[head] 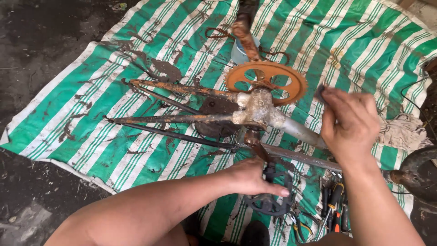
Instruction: Manually sanding a rusty bicycle frame with sandpaper to prepare the surface.
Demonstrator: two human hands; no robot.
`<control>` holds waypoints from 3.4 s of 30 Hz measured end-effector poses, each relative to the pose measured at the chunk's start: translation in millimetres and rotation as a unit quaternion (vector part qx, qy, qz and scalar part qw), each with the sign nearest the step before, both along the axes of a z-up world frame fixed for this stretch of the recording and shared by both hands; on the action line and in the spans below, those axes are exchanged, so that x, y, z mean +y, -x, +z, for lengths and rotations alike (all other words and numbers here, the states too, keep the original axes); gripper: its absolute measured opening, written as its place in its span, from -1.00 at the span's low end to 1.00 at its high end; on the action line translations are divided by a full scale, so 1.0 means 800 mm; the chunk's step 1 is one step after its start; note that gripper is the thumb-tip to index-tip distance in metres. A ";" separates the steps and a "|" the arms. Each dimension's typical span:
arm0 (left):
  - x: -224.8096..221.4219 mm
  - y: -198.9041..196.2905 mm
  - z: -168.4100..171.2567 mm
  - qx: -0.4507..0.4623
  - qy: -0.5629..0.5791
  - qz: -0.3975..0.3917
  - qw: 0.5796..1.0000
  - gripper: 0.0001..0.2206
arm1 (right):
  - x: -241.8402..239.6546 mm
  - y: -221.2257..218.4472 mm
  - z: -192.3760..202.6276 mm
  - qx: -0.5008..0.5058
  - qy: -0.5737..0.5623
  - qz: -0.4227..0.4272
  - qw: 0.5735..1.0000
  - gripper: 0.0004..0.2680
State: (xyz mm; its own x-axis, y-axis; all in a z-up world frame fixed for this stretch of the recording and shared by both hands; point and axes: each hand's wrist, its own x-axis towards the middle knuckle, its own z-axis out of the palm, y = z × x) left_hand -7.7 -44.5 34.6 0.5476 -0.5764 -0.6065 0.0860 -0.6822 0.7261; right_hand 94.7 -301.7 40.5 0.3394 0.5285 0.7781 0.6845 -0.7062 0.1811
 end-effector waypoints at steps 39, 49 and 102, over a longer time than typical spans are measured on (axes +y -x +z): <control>-0.072 0.053 -0.108 -0.136 0.133 0.285 0.939 0.17 | 0.081 -0.031 0.031 -0.135 0.160 0.124 0.970 -0.88; -0.063 0.050 -0.121 -0.142 0.173 0.272 0.936 0.20 | 0.091 -0.056 0.033 -0.192 0.182 0.131 0.956 -0.90; -0.059 0.044 -0.129 -0.138 0.054 0.268 0.952 0.24 | 0.163 -0.036 0.046 -0.115 0.153 0.157 0.969 -0.90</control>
